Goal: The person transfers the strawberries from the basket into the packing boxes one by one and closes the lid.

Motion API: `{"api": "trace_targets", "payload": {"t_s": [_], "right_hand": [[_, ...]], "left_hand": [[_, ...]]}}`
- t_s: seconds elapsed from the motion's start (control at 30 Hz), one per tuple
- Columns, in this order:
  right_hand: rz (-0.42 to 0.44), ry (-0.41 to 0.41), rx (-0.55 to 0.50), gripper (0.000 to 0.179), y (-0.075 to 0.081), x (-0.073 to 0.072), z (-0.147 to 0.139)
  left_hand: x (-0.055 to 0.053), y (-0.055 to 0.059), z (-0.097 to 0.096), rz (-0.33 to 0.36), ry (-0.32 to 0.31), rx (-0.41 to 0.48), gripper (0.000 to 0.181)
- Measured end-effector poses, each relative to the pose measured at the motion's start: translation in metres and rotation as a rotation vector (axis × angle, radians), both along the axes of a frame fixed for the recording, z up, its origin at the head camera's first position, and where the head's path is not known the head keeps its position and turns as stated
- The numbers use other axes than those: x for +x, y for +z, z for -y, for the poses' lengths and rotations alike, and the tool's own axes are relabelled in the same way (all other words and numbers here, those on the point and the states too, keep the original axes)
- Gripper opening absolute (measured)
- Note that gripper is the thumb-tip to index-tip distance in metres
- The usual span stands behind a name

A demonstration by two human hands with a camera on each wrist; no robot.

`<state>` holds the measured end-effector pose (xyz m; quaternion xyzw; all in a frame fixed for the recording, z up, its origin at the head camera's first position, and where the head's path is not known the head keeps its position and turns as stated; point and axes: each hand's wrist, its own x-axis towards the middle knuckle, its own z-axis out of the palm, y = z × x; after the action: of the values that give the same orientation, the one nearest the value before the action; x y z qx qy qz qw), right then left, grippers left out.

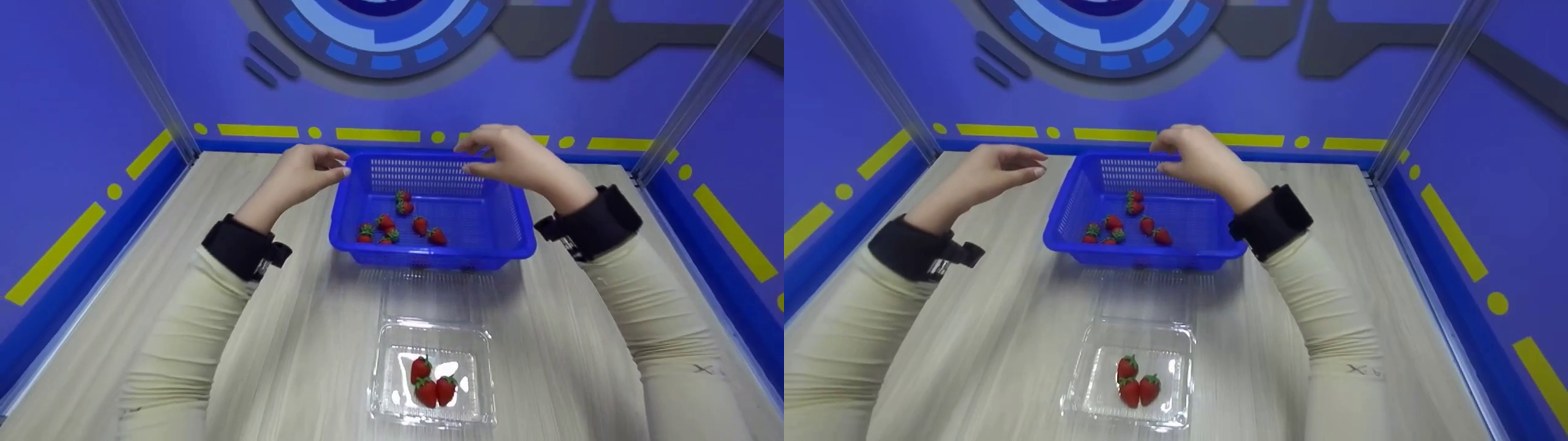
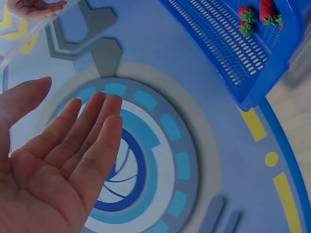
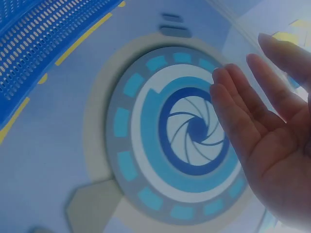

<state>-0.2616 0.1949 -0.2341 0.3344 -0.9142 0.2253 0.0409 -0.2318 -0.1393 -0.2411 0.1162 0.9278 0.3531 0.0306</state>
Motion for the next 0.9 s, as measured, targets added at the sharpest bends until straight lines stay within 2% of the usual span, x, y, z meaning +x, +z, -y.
{"api": "trace_targets", "payload": {"t_s": [0.23,0.43,0.7,0.9], "right_hand": [[0.089,-0.064,-0.005,0.035,-0.013,-0.034,0.016],[0.131,-0.079,0.021,0.035,-0.024,-0.061,0.029],[0.222,-0.095,0.052,0.033,-0.05,-0.087,0.039],[0.266,-0.116,0.095,0.031,-0.073,-0.101,0.045]], "left_hand": [[-0.029,-0.009,0.004,0.062,0.047,0.013,0.043],[-0.05,-0.028,0.005,0.074,0.085,0.008,0.044],[-0.069,-0.055,-0.001,0.084,0.138,-0.03,0.045],[-0.076,-0.069,-0.008,0.081,0.17,-0.071,0.047]]}}
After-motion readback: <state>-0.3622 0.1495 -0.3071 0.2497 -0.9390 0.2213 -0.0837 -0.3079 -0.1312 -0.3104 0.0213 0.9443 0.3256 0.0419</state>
